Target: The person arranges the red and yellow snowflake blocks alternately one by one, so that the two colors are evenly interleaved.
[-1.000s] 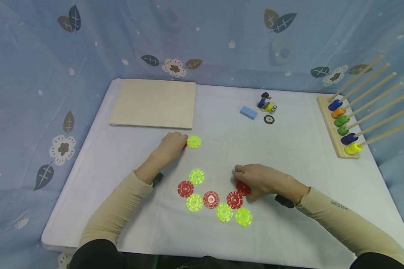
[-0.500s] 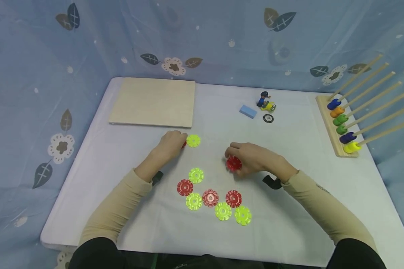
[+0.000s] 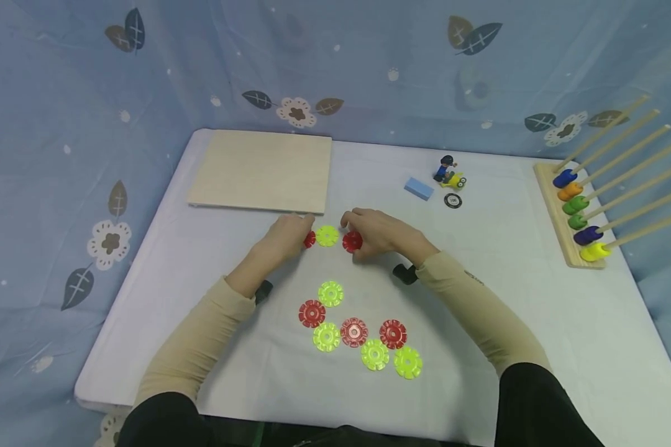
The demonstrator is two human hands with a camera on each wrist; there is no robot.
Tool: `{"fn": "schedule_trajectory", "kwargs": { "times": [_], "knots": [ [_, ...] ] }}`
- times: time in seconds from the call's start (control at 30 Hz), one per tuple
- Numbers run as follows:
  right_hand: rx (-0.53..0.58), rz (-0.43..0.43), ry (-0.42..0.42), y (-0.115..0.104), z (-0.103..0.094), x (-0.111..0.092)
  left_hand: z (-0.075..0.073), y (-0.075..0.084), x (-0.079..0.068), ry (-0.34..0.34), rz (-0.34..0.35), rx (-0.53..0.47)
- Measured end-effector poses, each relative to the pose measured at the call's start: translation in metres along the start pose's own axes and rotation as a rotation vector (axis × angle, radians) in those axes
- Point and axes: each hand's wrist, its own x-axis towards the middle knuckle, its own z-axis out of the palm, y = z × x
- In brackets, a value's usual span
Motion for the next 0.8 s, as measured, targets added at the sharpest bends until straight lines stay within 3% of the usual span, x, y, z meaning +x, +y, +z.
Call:
{"fn": "schedule_trajectory", "kwargs": {
  "times": [0.43,0.57,0.7,0.8],
  "knots": [
    [-0.027,0.023,-0.049,-0.005,-0.003,0.009,-0.002,0.002,-0.001,-0.012,0.005,0.005],
    [-0.080,0.016,-0.051,-0.008,-0.006,0.007,-0.002,0.003,-0.002,-0.013,0.001,0.011],
    [-0.156,-0.008,-0.029,-0.014,-0.011,-0.001,-0.002,0.003,-0.001,-0.022,-0.001,0.017],
    [-0.190,-0.072,-0.028,-0.024,-0.010,-0.009,-0.003,0.002,-0.001,-0.029,-0.010,0.023]
  ]
}}
